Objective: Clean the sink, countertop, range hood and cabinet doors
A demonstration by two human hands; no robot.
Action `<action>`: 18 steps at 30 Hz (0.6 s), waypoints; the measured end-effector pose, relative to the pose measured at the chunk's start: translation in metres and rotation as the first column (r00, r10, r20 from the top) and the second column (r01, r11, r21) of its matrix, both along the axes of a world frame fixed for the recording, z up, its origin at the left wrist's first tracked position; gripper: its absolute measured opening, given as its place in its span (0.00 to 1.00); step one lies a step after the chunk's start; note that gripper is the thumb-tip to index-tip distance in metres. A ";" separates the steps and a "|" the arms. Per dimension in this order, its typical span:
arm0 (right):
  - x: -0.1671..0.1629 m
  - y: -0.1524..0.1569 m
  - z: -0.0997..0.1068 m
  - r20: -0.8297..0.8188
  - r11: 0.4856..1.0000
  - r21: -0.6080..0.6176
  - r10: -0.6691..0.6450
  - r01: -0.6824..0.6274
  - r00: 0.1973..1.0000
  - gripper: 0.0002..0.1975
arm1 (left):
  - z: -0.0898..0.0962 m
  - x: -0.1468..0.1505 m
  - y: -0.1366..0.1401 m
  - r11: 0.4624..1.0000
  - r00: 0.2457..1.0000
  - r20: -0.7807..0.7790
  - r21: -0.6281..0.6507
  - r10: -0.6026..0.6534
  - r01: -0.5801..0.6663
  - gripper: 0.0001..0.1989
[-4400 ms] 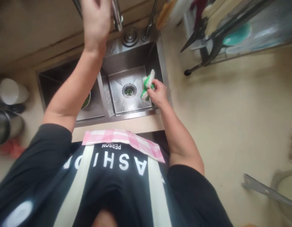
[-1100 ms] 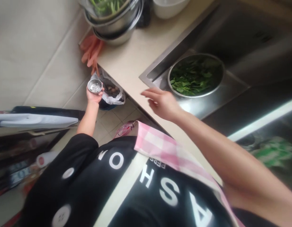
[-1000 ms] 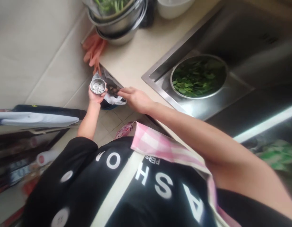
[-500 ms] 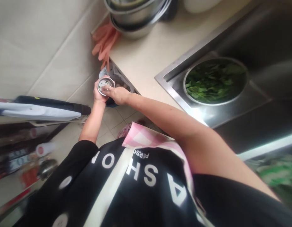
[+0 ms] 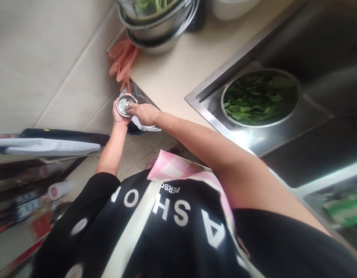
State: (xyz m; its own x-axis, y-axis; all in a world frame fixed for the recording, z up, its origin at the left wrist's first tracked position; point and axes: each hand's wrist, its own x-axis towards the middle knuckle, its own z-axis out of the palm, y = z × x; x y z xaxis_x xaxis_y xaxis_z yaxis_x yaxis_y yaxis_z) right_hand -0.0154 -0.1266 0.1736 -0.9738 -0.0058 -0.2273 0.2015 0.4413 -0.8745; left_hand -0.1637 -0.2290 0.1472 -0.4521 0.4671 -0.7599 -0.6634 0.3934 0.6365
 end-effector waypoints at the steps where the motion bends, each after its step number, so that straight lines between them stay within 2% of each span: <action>1: -0.001 0.002 0.004 0.047 0.999 0.038 -0.016 0.015 0.999 0.34 | -0.002 0.000 0.001 1.000 1.000 -0.002 0.001 0.002 -0.002 0.20; 5: -0.009 -0.001 0.017 0.285 0.981 0.182 -0.121 0.070 0.951 0.37 | -0.007 0.001 0.007 0.999 0.994 -0.101 0.020 0.033 -0.032 0.16; 7: -0.011 -0.005 0.018 0.330 0.979 0.176 -0.154 0.099 0.931 0.34 | -0.007 -0.001 0.010 0.999 0.985 -0.164 0.025 0.046 -0.043 0.15; 11: -0.012 -0.010 0.011 0.248 0.994 0.052 -0.108 0.098 0.963 0.30 | -0.007 -0.006 0.011 0.999 0.975 -0.217 0.010 0.049 -0.048 0.18; 15: -0.018 -0.011 0.004 0.237 0.983 0.067 -0.183 0.172 0.954 0.37 | -0.009 -0.005 0.009 0.999 0.975 -0.220 0.030 0.042 -0.036 0.17; 18: -0.018 -0.013 0.001 0.214 0.989 0.070 -0.143 0.131 0.966 0.38 | -0.010 -0.006 0.008 0.998 0.970 -0.236 0.029 0.059 -0.054 0.16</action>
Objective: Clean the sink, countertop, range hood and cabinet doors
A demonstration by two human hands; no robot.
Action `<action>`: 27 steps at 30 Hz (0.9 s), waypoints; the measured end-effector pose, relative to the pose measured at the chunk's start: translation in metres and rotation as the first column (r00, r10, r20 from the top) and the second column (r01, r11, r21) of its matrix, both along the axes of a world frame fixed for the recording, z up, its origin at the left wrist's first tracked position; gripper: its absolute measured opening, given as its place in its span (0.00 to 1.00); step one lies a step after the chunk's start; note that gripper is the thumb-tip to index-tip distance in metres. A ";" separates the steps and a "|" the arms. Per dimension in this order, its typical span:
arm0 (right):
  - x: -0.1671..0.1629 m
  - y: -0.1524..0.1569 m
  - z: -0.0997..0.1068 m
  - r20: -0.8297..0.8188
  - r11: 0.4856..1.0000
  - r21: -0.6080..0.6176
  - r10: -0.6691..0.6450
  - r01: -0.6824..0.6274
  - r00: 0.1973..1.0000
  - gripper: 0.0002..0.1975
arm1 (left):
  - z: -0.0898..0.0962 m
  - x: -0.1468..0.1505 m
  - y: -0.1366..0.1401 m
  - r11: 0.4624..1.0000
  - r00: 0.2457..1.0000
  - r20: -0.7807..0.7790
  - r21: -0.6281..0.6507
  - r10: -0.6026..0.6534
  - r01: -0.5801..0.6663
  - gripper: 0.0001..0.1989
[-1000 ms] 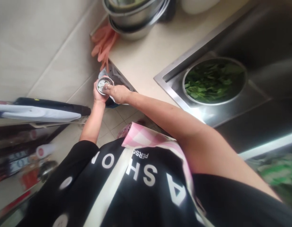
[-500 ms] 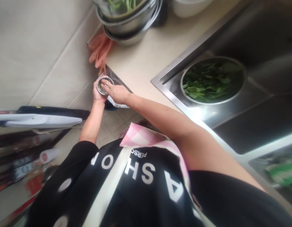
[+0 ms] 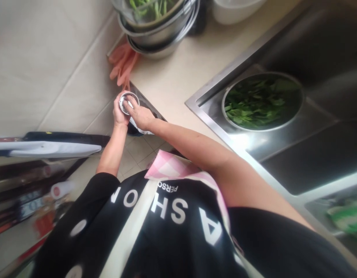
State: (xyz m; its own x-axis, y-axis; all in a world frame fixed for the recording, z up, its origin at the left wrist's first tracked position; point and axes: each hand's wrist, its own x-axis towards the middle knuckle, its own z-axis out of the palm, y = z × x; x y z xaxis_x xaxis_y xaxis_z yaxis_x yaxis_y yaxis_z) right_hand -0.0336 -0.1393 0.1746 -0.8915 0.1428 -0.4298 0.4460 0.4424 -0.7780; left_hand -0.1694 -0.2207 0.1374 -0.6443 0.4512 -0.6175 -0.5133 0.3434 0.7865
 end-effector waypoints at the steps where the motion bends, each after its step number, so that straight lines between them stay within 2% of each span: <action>1: 0.001 -0.001 -0.001 -0.017 1.000 -0.007 0.026 -0.026 1.000 0.37 | 0.000 -0.001 0.000 1.000 1.000 -0.004 -0.008 0.007 -0.007 0.16; 7: 0.001 -0.002 -0.001 -0.104 0.998 0.004 0.068 -0.068 0.992 0.38 | 0.001 -0.008 -0.004 0.999 0.997 -0.065 -0.012 -0.045 0.044 0.17; 12: -0.002 0.006 0.002 -0.076 0.995 0.003 0.101 -0.101 0.992 0.32 | -0.003 -0.013 -0.006 0.992 0.981 -0.145 0.005 -0.128 0.130 0.18; 16: -0.002 0.009 0.005 -0.074 0.991 0.042 0.127 -0.124 0.989 0.32 | 0.000 -0.012 -0.009 0.980 0.959 -0.207 0.003 -0.195 0.200 0.18; 23: -0.009 0.006 0.000 -0.081 0.982 0.036 0.185 -0.183 0.979 0.31 | 0.012 -0.015 -0.011 0.955 0.868 -0.398 -0.099 -0.296 0.281 0.28; 27: -0.012 0.004 -0.002 -0.072 0.981 0.042 0.190 -0.187 0.979 0.31 | 0.013 -0.021 -0.014 0.943 0.830 -0.449 -0.148 -0.332 0.298 0.29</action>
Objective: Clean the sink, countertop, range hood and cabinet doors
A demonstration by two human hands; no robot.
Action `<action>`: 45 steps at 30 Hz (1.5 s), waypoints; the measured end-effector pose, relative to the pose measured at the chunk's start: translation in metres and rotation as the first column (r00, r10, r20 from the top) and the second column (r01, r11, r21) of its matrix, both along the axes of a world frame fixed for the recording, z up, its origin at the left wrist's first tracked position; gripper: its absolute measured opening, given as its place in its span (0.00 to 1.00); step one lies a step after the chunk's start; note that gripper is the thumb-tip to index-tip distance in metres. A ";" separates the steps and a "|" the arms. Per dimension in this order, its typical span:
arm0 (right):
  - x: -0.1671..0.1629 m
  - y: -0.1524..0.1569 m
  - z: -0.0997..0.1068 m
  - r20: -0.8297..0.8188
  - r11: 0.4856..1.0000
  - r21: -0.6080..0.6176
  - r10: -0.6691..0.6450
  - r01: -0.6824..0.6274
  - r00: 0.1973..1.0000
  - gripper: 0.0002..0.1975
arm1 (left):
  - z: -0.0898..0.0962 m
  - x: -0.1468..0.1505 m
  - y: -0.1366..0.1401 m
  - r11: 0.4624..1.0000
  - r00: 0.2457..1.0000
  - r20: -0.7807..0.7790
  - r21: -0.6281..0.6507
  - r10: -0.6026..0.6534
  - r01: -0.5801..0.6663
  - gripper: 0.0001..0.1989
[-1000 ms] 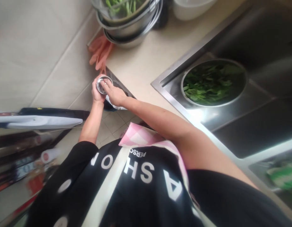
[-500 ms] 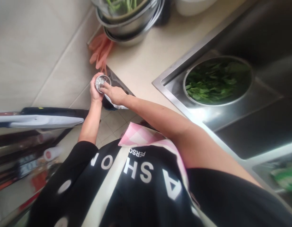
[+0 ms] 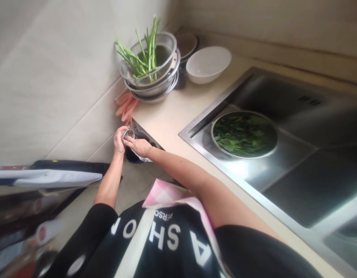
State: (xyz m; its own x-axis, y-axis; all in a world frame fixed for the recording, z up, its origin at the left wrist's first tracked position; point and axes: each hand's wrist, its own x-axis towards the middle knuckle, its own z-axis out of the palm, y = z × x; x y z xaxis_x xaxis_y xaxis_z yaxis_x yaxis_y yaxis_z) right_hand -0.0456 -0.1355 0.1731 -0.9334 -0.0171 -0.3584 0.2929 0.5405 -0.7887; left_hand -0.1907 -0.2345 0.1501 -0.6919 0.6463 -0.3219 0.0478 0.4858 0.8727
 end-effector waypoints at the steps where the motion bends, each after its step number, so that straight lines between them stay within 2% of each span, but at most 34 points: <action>1: 0.000 -0.001 0.000 -0.002 1.000 -0.003 -0.006 0.006 1.000 0.32 | 0.000 -0.001 -0.001 1.000 1.000 -0.027 -0.005 -0.016 0.016 0.28; 4: -0.002 -0.002 -0.003 -0.003 1.000 -0.005 -0.004 0.004 1.000 0.32 | 0.001 -0.002 -0.003 0.996 0.991 -0.097 -0.020 -0.092 0.090 0.26; 7: -0.004 -0.003 -0.009 0.003 0.999 0.029 0.028 -0.028 1.000 0.27 | -0.001 -0.004 -0.002 0.988 0.981 -0.121 -0.040 -0.151 0.147 0.23; 11: 0.003 -0.006 -0.022 0.156 0.994 0.074 0.068 -0.080 0.985 0.21 | -0.010 -0.014 -0.003 0.987 0.978 -0.151 -0.090 -0.145 0.133 0.18; 14: 0.012 -0.008 -0.029 0.213 0.996 0.038 0.075 -0.085 0.974 0.22 | -0.020 -0.021 -0.007 0.997 0.994 -0.106 -0.071 -0.002 -0.006 0.18; 16: 0.015 -0.006 -0.030 0.206 0.997 0.017 0.072 -0.077 0.976 0.21 | -0.024 -0.021 -0.011 0.984 0.985 0.024 -0.049 0.170 -0.169 0.18; 19: 0.012 -0.003 -0.028 0.169 1.000 -0.001 0.012 -0.012 0.985 0.17 | -0.025 -0.013 -0.016 0.924 0.895 0.236 -0.045 0.379 -0.379 0.17; 22: 0.009 -0.001 -0.023 0.100 0.995 -0.022 -0.092 0.094 0.991 0.18 | -0.022 -0.003 -0.018 0.891 0.845 0.307 -0.019 0.437 -0.454 0.15; 24: 0.008 -0.002 -0.019 0.038 0.990 -0.044 -0.132 0.133 0.991 0.20 | -0.020 0.002 -0.018 0.895 0.850 0.312 -0.002 0.425 -0.447 0.15; 27: 0.005 -0.003 -0.014 -0.005 0.994 -0.038 -0.106 0.106 0.994 0.28 | -0.017 0.008 -0.013 0.925 0.879 0.318 0.015 0.354 -0.379 0.16; 30: -0.002 -0.006 -0.009 0.047 0.997 0.004 -0.076 0.076 0.996 0.34 | -0.014 0.013 -0.005 0.939 0.899 0.296 0.023 0.321 -0.343 0.19; 34: -0.010 -0.010 -0.005 0.119 0.995 0.011 -0.098 0.098 0.988 0.39 | -0.015 0.015 0.004 0.930 0.894 0.280 0.007 0.350 -0.367 0.23; 39: -0.007 -0.008 -0.005 0.055 0.994 -0.044 -0.102 0.105 0.993 0.31 | -0.018 0.017 0.009 0.884 0.845 0.308 0.023 0.438 -0.467 0.19; 42: -0.004 -0.003 -0.006 0.017 0.992 -0.039 -0.123 0.123 0.992 0.33 | -0.018 0.017 0.012 0.894 0.842 0.334 -0.001 0.423 -0.448 0.18; 45: -0.002 0.003 -0.006 0.011 0.997 -0.036 -0.075 0.075 0.997 0.33 | -0.016 0.017 0.016 0.904 0.851 0.339 0.004 0.401 -0.428 0.19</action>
State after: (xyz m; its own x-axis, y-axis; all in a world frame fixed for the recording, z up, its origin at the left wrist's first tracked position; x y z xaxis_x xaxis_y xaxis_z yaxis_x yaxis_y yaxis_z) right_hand -0.0476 -0.1323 0.1669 -0.9291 0.0398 -0.3676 0.3391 0.4878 -0.8044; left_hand -0.1740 -0.2181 0.1345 -0.7668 0.3545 -0.5352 -0.4336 0.3288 0.8390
